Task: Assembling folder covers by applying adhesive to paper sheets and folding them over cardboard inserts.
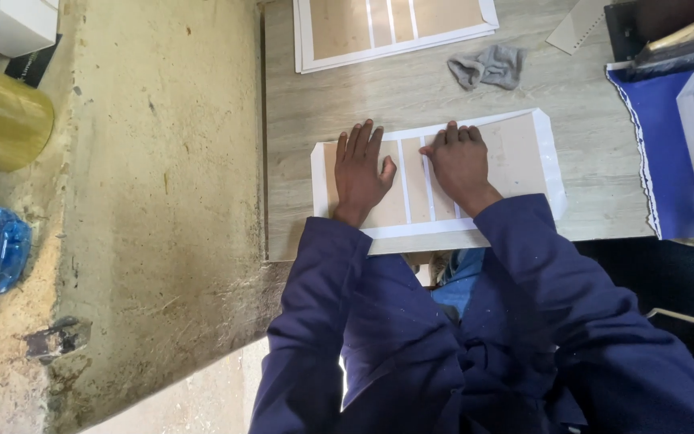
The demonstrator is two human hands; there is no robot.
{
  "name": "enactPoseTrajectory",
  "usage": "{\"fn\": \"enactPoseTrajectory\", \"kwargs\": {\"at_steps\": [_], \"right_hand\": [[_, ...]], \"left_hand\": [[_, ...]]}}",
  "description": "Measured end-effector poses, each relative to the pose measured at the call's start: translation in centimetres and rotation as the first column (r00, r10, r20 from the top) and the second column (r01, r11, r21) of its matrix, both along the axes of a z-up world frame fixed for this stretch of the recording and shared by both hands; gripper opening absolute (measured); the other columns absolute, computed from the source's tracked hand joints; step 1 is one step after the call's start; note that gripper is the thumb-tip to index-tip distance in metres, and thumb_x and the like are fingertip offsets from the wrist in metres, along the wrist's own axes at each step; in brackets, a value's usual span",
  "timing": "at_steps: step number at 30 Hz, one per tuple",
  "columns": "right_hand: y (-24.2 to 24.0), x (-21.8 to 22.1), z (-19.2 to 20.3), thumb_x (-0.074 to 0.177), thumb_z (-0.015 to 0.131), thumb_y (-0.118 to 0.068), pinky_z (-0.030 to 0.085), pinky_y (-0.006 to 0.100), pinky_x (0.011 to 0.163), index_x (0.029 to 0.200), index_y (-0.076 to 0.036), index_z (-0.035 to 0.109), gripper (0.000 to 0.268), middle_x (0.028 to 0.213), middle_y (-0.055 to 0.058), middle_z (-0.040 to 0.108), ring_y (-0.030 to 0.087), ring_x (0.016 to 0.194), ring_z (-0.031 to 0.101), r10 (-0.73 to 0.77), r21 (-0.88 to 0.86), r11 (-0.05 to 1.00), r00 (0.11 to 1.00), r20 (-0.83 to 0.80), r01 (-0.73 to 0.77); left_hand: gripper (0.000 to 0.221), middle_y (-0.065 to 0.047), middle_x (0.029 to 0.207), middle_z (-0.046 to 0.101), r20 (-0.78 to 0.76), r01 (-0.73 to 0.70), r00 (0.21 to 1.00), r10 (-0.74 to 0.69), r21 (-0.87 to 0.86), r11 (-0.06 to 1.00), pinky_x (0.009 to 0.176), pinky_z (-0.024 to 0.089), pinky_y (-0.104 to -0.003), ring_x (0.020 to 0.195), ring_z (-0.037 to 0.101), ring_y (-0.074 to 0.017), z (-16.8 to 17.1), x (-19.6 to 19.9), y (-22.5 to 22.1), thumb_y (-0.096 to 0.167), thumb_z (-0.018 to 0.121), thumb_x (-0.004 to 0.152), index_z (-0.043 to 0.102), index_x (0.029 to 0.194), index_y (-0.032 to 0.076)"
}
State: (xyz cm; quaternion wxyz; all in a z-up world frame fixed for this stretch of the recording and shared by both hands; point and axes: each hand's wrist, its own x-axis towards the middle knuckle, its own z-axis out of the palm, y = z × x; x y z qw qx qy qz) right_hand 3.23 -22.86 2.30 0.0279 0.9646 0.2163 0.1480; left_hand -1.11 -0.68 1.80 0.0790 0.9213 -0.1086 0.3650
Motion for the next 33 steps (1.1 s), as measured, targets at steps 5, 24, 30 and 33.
{"fn": "enactPoseTrajectory", "kwargs": {"at_steps": [5, 24, 30, 33], "right_hand": [[-1.1, 2.5, 2.7, 0.107, 0.059, -0.057, 0.038, 0.054, 0.126, 0.110, -0.014, 0.085, 0.050, 0.106, 0.013, 0.084, 0.030, 0.100, 0.082, 0.112, -0.093, 0.987, 0.973, -0.201, -0.132], [-5.0, 3.9, 4.5, 0.102, 0.072, -0.054, 0.027, 0.058, 0.130, 0.116, -0.010, 0.085, 0.048, 0.099, 0.017, 0.084, 0.036, 0.103, 0.081, 0.023, -0.112, 0.992, 0.973, -0.231, -0.050], [-6.1, 1.5, 6.6, 0.104, 0.061, -0.077, 0.019, 0.058, 0.125, 0.152, 0.012, 0.063, 0.101, 0.152, 0.039, 0.063, 0.054, 0.139, 0.059, -0.149, 0.051, 0.983, 0.931, -0.333, 0.176], [-5.9, 0.0, 4.3, 0.119, 0.033, -0.077, 0.013, 0.055, 0.129, 0.154, 0.011, 0.060, 0.098, 0.152, 0.037, 0.062, 0.049, 0.142, 0.059, -0.248, -0.062, 0.969, 0.920, -0.303, 0.241]], "left_hand": [[0.036, -0.014, 0.118, 0.082, -0.132, -0.064, 0.990, 0.054, -0.078, 0.995, 0.102, 0.062, -0.041, 0.117, 0.078, -0.0308, 0.9, -0.5, -0.8, 0.035, 0.077, 0.090, 0.085, 0.113, 0.010], [0.014, -0.006, 0.121, 0.082, -0.181, 0.038, 0.982, -0.055, -0.096, 0.995, 0.108, 0.058, -0.040, 0.121, 0.076, -0.0243, 0.3, -1.3, 1.6, 0.022, 0.076, 0.102, 0.086, 0.111, 0.019], [0.064, -0.019, 0.142, 0.069, -0.207, -0.204, 0.962, 0.181, -0.098, 0.974, 0.126, 0.038, -0.053, 0.140, 0.062, -0.0385, 0.7, -1.4, 1.5, 0.048, 0.075, 0.089, 0.073, 0.136, 0.005], [0.062, -0.018, 0.132, 0.075, -0.124, -0.250, 0.962, 0.242, -0.053, 0.967, 0.119, 0.046, -0.050, 0.129, 0.071, -0.0358, -0.1, -1.5, 0.8, 0.050, 0.076, 0.085, 0.078, 0.129, 0.006]]}}
